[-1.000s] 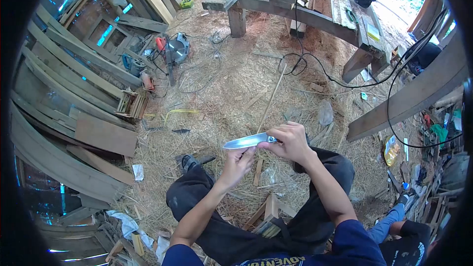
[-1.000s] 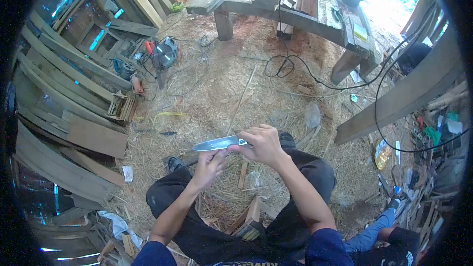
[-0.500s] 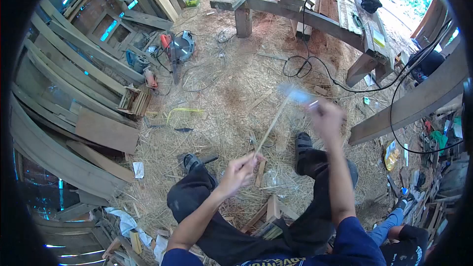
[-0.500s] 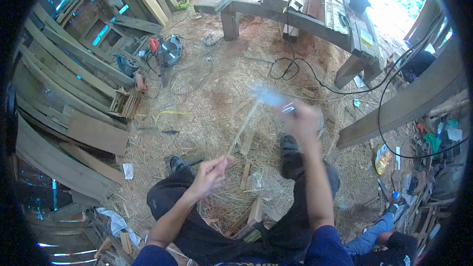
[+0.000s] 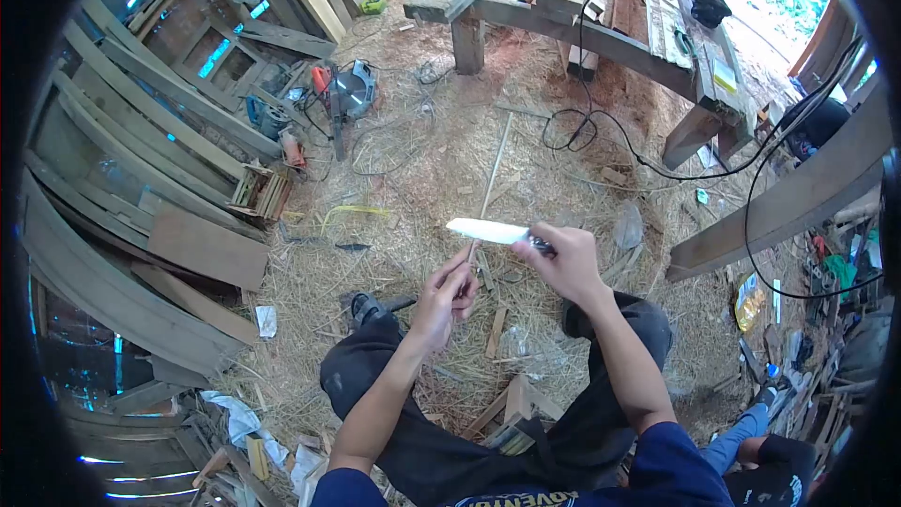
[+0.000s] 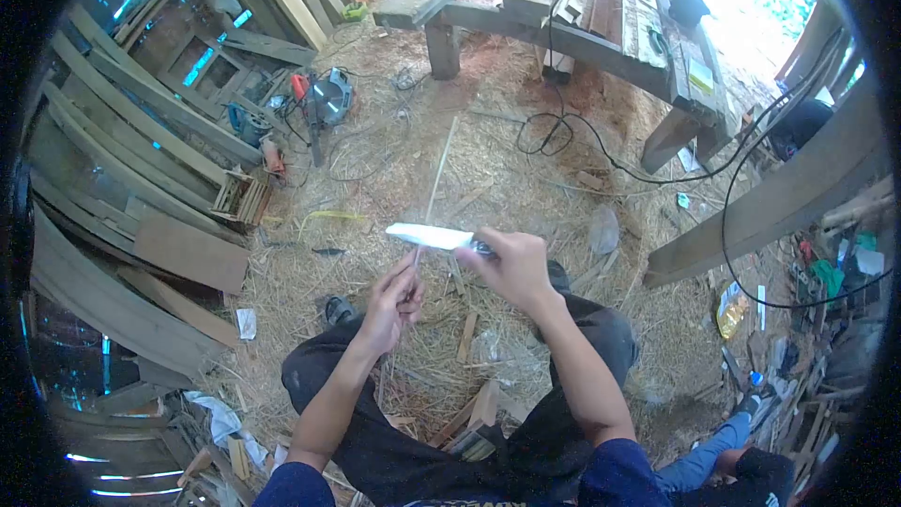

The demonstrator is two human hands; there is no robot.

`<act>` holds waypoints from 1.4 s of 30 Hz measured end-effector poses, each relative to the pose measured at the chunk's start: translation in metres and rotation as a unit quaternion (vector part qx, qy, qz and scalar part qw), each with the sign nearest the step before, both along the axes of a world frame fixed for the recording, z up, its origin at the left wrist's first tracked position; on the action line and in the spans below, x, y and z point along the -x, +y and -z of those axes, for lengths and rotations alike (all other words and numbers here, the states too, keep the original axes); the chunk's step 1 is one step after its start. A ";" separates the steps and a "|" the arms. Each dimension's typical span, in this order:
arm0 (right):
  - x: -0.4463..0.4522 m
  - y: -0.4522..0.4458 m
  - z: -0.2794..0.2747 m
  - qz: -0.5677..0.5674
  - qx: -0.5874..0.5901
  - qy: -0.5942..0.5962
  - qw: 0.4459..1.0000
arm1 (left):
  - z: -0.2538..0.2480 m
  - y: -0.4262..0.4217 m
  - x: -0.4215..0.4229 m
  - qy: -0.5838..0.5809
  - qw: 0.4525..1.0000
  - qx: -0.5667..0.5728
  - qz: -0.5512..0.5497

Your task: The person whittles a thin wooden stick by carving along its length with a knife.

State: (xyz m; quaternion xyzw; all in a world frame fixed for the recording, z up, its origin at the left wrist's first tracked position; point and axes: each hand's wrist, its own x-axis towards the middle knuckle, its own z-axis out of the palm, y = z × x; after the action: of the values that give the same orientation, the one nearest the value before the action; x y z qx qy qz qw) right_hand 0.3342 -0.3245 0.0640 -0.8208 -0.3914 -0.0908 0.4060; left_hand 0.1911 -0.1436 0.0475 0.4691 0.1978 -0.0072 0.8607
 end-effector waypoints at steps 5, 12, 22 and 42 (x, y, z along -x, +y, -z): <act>0.006 0.013 0.000 -0.087 0.011 0.007 0.996 | 0.027 -0.013 -0.010 -0.066 0.995 -0.064 -0.024; 0.004 0.015 -0.002 -0.127 0.000 0.007 0.992 | 0.019 -0.017 -0.007 -0.084 0.991 -0.099 -0.038; -0.024 -0.015 -0.003 -0.065 -0.025 -0.117 0.991 | 0.005 -0.021 0.015 -0.043 0.999 -0.027 0.014; -0.056 -0.057 -0.013 0.235 -0.015 -0.048 0.971 | 0.028 -0.015 0.032 0.005 0.996 -0.051 0.067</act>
State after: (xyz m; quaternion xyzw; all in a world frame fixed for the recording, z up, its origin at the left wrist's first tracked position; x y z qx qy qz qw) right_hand 0.3903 -0.3817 0.0772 -0.8780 -0.2055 -0.2292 0.3666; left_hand 0.1587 -0.1582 0.0192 0.5243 0.1705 -0.0568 0.8324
